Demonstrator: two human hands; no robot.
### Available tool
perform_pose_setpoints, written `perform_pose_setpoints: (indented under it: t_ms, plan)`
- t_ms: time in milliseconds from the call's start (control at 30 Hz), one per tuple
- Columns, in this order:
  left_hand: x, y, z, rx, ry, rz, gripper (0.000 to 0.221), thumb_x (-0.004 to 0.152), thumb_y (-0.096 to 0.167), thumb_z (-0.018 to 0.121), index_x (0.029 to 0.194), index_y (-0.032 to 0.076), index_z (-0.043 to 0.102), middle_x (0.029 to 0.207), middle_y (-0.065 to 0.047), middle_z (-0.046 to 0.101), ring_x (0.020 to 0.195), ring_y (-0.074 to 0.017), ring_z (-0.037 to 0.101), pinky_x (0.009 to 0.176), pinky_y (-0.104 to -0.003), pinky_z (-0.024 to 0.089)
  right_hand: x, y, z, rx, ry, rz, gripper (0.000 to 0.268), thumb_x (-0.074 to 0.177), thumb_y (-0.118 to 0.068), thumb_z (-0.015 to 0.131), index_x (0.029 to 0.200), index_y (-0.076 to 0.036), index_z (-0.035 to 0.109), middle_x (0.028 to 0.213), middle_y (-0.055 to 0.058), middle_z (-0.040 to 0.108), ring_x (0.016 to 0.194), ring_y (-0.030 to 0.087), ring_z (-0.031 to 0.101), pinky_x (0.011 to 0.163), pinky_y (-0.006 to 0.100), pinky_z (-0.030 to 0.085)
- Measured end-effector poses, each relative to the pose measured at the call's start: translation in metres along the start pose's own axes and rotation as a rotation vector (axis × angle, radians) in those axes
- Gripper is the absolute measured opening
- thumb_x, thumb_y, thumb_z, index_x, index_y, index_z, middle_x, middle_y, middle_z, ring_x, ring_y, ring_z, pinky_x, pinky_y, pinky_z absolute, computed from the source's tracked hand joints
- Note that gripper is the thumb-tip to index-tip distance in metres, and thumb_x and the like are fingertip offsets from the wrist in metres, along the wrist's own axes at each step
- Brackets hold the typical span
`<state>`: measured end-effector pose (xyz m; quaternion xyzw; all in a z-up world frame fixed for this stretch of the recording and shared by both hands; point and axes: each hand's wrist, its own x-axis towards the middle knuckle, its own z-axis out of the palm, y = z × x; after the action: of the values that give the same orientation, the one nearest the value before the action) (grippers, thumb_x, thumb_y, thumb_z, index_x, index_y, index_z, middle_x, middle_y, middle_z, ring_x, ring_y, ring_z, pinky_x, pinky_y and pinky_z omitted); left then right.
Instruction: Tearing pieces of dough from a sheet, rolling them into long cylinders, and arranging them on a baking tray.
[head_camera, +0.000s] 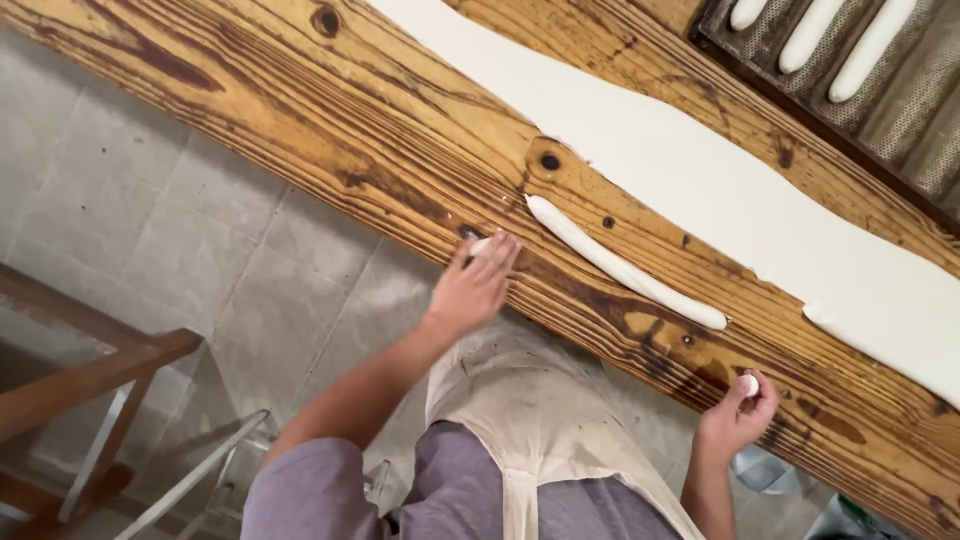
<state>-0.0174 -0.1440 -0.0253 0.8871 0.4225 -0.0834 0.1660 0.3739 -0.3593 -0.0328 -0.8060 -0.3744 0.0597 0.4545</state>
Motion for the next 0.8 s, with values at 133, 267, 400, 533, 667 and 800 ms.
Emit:
perform_pose_setpoints:
  t_ms: [133,267,400,533,667,800]
  plan:
    - [0.041,-0.059,-0.044,-0.236,0.145,-0.161,0.061,0.081,-0.010,0.045,0.139,0.010,0.048,0.148,-0.008,0.047,0.138,-0.0231,0.043,0.121,-0.058,0.030,-0.010,0.000,0.006,0.029,-0.001,0.057,0.024,0.117,-0.019,0.051,0.130,0.001,0.054,0.122,0.015,0.057,0.111,0.023,0.056,0.098,0.034,0.046]
    - [0.086,-0.106,0.015,-0.160,0.553,-0.220,0.056,0.107,0.032,0.044,0.157,0.007,0.040,0.162,-0.021,0.034,0.154,-0.0371,0.025,0.127,-0.048,0.022,-0.017,-0.042,0.030,0.236,-0.058,0.267,0.025,0.118,-0.018,0.046,0.137,-0.004,0.053,0.109,0.013,0.061,0.087,0.015,0.063,0.068,0.025,0.057]
    - [0.124,-0.106,0.142,-0.025,0.584,0.006,0.050,0.098,0.013,0.046,0.146,0.001,0.053,0.153,-0.023,0.048,0.149,-0.0374,0.037,0.126,-0.049,0.022,-0.033,-0.058,0.077,0.473,-0.242,0.554,0.026,0.117,-0.022,0.038,0.123,-0.006,0.058,0.089,0.011,0.067,0.062,0.011,0.066,0.053,0.020,0.059]
    - [0.048,-0.026,0.087,0.000,0.535,0.112,0.054,0.093,0.000,0.047,0.147,-0.002,0.051,0.153,-0.021,0.050,0.149,-0.0357,0.038,0.130,-0.047,0.023,-0.053,-0.154,0.120,0.635,-0.405,0.669,0.018,0.111,-0.011,0.047,0.116,-0.003,0.062,0.103,0.019,0.071,0.074,0.020,0.073,0.066,0.027,0.064]
    - [0.027,0.039,0.047,-1.915,0.441,-0.366,0.018,0.095,0.017,0.063,0.112,0.017,0.071,0.106,-0.003,0.073,0.102,-0.0222,0.070,0.095,-0.042,0.053,-0.053,-0.201,0.170,0.354,-0.770,0.051,0.035,0.103,-0.013,0.056,0.137,-0.007,0.063,0.135,0.018,0.064,0.125,0.031,0.057,0.109,0.048,0.040]
    - [0.028,0.029,0.050,-2.688,0.237,-0.870,0.029,0.094,0.045,0.066,0.097,0.018,0.077,0.100,-0.011,0.079,0.096,-0.0271,0.076,0.083,-0.046,0.061,-0.067,-0.222,0.203,-0.263,-0.952,-0.746,0.062,0.106,-0.041,0.044,0.163,-0.022,0.032,0.166,0.003,0.036,0.157,0.031,0.021,0.124,0.061,0.004]
